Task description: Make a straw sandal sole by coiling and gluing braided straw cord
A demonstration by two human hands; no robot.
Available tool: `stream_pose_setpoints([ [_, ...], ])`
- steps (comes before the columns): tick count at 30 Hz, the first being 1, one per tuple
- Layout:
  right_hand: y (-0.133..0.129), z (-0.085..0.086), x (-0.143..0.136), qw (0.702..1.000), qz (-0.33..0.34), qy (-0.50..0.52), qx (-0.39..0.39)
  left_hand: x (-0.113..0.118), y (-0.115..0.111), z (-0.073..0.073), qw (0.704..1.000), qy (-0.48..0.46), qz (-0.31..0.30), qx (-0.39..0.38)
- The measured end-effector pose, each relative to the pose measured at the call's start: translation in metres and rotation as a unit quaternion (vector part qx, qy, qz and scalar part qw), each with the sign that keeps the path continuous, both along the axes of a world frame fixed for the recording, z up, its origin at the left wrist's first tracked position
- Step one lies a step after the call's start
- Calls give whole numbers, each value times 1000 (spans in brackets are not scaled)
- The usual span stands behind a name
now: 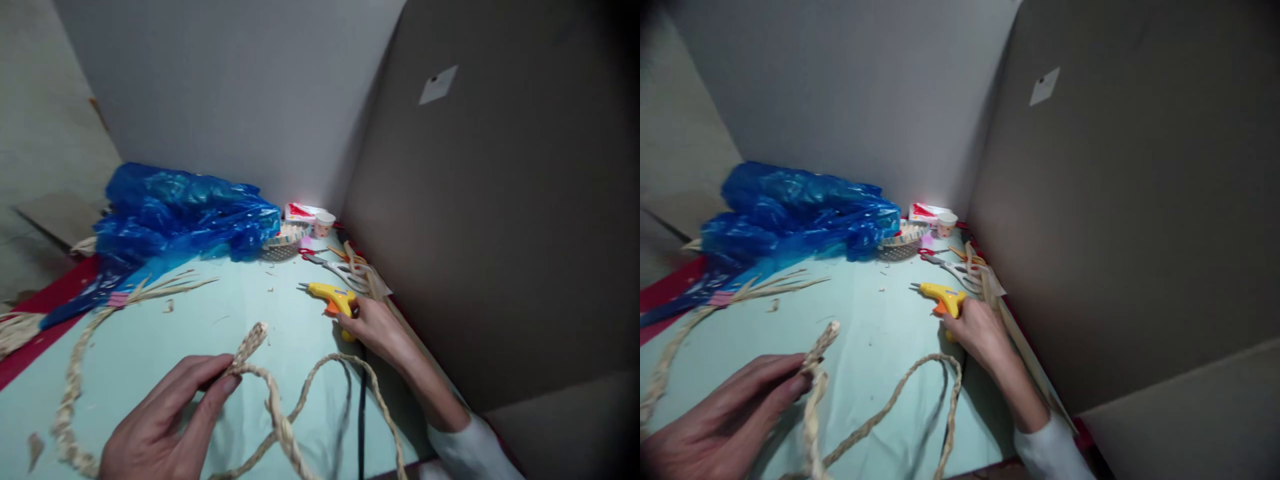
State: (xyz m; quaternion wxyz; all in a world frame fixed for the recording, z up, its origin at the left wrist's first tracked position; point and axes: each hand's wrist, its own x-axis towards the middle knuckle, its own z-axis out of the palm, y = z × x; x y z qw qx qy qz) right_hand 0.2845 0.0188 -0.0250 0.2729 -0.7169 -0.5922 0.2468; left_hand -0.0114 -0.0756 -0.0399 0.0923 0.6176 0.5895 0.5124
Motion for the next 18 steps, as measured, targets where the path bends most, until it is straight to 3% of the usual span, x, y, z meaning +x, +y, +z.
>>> stream_pose_setpoints([
  [3,9,-2,6,998,-13,61,-18,0,6,17,998,-56,37,-16],
  [6,7,4,5,984,-20,178,22,-10,14,27,998,-50,25,20],
  [9,-5,19,-7,946,-12,315,74,-18,19,34,998,-16,-6,60],
  [13,-18,44,-39,900,-6,428,89,-26,24,42,992,-16,21,126],
  [15,-17,54,-55,879,33,468,88,-32,26,47,990,11,11,141],
  [18,-15,64,-72,868,158,450,138,-41,29,50,988,45,13,148],
])
